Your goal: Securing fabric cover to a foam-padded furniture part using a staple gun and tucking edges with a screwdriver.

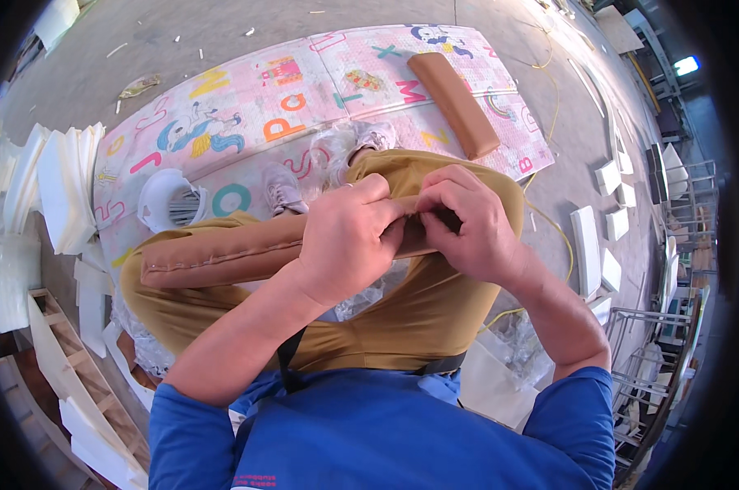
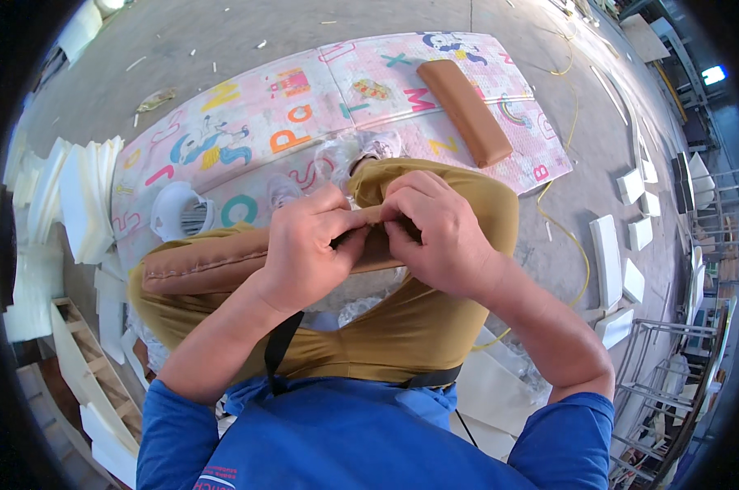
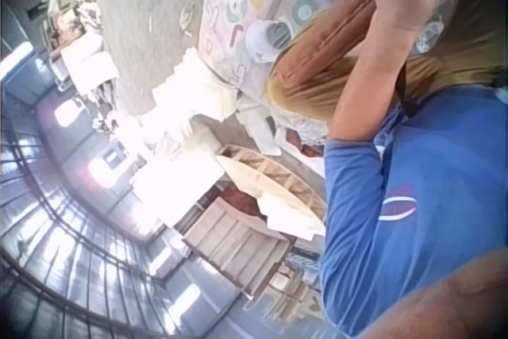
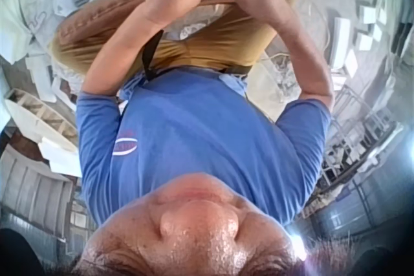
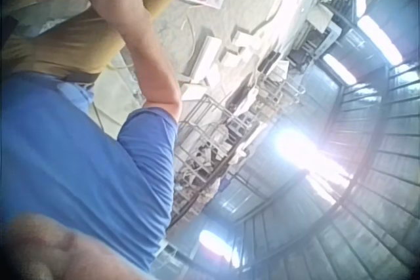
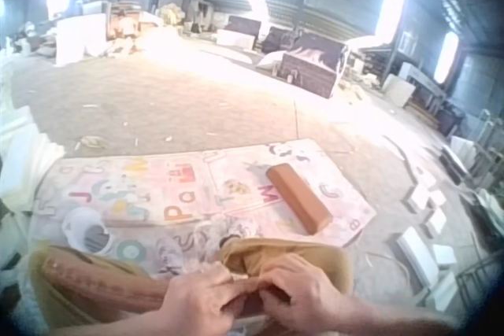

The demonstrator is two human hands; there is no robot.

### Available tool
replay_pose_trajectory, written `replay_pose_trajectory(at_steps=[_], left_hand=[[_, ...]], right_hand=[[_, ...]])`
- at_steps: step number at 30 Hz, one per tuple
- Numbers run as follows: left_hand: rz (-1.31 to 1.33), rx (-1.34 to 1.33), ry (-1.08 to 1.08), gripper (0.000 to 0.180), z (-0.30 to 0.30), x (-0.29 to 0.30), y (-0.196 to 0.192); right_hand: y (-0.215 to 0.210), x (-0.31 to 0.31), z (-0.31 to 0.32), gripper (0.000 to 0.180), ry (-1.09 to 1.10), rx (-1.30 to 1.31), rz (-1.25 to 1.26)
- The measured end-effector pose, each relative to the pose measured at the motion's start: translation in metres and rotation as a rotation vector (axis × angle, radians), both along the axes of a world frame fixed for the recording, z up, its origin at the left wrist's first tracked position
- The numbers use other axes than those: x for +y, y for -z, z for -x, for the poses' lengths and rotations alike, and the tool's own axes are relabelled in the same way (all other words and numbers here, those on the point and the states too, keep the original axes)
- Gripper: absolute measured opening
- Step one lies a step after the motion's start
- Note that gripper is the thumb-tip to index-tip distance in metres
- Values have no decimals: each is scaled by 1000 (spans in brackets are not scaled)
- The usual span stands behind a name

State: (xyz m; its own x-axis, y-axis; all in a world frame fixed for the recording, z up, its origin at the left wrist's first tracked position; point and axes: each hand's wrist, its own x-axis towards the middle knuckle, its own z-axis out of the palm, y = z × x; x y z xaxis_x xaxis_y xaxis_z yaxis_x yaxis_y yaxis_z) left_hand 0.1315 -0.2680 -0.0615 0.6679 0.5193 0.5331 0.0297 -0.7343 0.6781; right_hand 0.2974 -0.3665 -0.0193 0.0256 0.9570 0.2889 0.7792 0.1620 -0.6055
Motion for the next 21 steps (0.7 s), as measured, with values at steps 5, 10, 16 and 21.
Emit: replay_pose_trajectory(at_steps=[5,10,16,21], left_hand=[[-59,-37,-2,17,-3,-2,4],[-211,17,-32,19,0,-2,3],[98,145,219,28,21,7,-16],[483,397,449,61,43,69,-33]], right_hand=[[-4,1,-6,19,-74,-30,57],[7,5,0,19,-19,-190,-153],[9,-2,-9,23,-215,-226,-288],[5,-7,-13,20,-229,-201,-251]])
